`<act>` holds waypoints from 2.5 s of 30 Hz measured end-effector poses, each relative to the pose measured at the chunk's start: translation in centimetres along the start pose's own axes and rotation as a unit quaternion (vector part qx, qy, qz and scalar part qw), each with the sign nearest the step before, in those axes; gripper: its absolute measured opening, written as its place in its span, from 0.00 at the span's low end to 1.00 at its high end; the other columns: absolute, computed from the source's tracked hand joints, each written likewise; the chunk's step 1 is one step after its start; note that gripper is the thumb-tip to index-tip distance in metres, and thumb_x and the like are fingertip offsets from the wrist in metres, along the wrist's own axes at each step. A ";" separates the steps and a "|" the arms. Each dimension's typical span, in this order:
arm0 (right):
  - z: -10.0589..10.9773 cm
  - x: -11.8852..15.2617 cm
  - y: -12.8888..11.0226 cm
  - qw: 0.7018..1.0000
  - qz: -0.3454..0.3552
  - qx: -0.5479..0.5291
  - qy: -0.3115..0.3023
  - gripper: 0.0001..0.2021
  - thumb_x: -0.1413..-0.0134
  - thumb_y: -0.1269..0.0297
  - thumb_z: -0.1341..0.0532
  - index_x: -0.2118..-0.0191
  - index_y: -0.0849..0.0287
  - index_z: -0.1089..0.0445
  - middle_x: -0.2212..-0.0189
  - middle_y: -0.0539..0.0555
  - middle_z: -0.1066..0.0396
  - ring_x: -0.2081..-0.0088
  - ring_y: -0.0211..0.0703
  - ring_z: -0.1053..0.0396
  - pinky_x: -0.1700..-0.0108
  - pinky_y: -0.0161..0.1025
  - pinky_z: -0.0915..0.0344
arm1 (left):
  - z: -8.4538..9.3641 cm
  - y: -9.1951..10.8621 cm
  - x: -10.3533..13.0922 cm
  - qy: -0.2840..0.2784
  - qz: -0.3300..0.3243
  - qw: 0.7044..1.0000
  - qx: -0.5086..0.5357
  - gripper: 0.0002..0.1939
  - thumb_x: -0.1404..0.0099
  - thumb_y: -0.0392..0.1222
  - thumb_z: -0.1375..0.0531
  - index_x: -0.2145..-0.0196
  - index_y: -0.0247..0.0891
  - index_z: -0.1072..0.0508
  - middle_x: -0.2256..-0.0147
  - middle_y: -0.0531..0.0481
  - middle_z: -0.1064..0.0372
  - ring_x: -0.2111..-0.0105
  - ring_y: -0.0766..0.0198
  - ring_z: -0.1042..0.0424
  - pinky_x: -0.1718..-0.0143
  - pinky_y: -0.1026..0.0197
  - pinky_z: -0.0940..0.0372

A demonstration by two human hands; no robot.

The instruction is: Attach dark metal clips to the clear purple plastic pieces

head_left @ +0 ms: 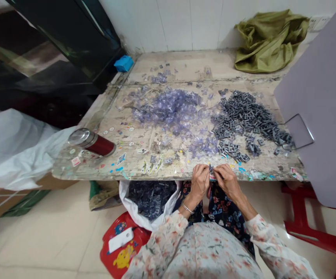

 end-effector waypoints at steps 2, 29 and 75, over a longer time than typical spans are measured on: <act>0.0 -0.1 -0.1 1.000 -0.003 0.009 -0.018 0.10 0.35 0.69 0.47 0.61 0.59 0.27 0.66 0.56 0.28 0.61 0.44 0.33 0.58 0.43 0.33 | -0.3 -0.3 0.2 -0.007 -0.010 1.000 -0.015 0.12 0.29 0.33 0.51 0.62 0.35 0.27 0.62 0.43 0.30 0.60 0.57 0.34 0.56 0.54 0.36; -4.6 -6.3 -2.1 0.985 -0.169 -0.023 -0.006 0.10 0.42 0.62 0.43 0.63 0.60 0.25 0.65 0.57 0.29 0.65 0.44 0.34 0.62 0.38 0.40 | 9.5 -8.3 -0.6 0.106 0.282 0.950 0.076 0.08 0.40 0.34 0.46 0.72 0.35 0.27 0.75 0.49 0.31 0.70 0.60 0.30 0.63 0.59 0.36; 5.8 -3.2 1.0 0.984 -0.089 -0.001 0.155 0.11 0.34 0.62 0.46 0.56 0.59 0.29 0.64 0.56 0.27 0.64 0.43 0.28 0.62 0.42 0.28 | 2.4 2.3 0.2 0.071 0.404 0.679 0.609 0.19 0.57 0.48 0.25 0.73 0.31 0.22 0.75 0.48 0.24 0.77 0.69 0.28 0.70 0.67 0.31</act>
Point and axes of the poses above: each hand's wrist, its own x-axis away from the middle knuckle, its own z-axis out of the back of the hand, y = z × x, the point moved 3 cm from there along -x, towards the middle knuckle
